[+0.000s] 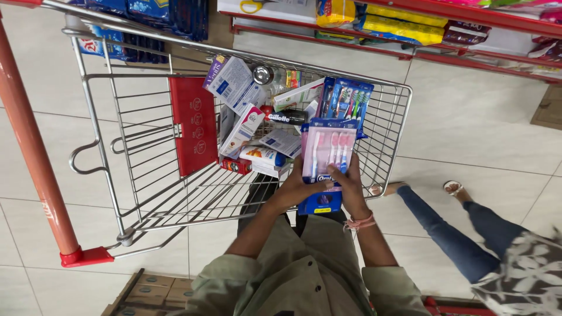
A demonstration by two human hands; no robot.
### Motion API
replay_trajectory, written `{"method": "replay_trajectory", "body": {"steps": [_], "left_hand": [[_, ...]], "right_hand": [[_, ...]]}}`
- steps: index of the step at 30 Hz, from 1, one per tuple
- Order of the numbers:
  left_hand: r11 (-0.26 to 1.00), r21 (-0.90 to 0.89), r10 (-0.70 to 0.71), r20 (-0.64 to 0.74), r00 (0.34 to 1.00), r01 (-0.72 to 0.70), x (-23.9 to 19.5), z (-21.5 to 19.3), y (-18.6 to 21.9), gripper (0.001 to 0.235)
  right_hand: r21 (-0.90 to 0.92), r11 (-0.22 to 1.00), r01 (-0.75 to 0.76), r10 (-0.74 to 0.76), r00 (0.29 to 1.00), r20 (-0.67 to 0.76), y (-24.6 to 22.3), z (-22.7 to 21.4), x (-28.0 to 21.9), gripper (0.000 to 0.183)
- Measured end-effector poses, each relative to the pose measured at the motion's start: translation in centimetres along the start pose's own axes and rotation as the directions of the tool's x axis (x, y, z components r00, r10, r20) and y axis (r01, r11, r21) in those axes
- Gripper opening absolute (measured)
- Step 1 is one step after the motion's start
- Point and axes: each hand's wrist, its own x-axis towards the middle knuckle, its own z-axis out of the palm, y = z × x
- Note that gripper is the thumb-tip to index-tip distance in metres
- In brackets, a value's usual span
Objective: The person is selecting various snack bags and hygiene products from the shelves and organizing them in a shopping cart.
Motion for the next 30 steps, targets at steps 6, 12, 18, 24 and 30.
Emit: {"method": "replay_trajectory", "body": {"steps": [6,12,18,24,30], "left_hand": [[0.999,0.006,0.047,-0.061,0.997,-0.046,5.9,1.1,0.5,0.101],[0.984,0.098,0.154,-0.078,0.985,-0.147,13.6,2.9,-2.5,0.105],[0.652,0.758,0.293,-0.214,0.932,-0.031,16.1,6.4,-6.9,0.113],[0.623,0.781,0.224,-0.218,0.95,0.033,15.9,6.1,-9.1,0.103],[0.621,0.776,0.124,-0.232,0.965,0.107,16.4,6.0,-8.1,0.099]], "right_hand": [[-0.186,0.976,0.111,-0.138,0.981,-0.137,-2.7,-1.4,2.0,0.069],[-0.71,0.632,0.31,-0.48,0.876,-0.045,-4.3,-2.2,1.2,0.066],[-0.873,0.406,0.27,-0.476,0.878,0.05,-2.5,-3.1,1.2,0.059],[-0.885,0.416,0.209,-0.373,0.927,0.043,0.0,-5.3,1.9,0.055],[-0.886,0.407,0.221,-0.355,0.932,0.069,2.1,-6.4,2.9,0.052]]}}
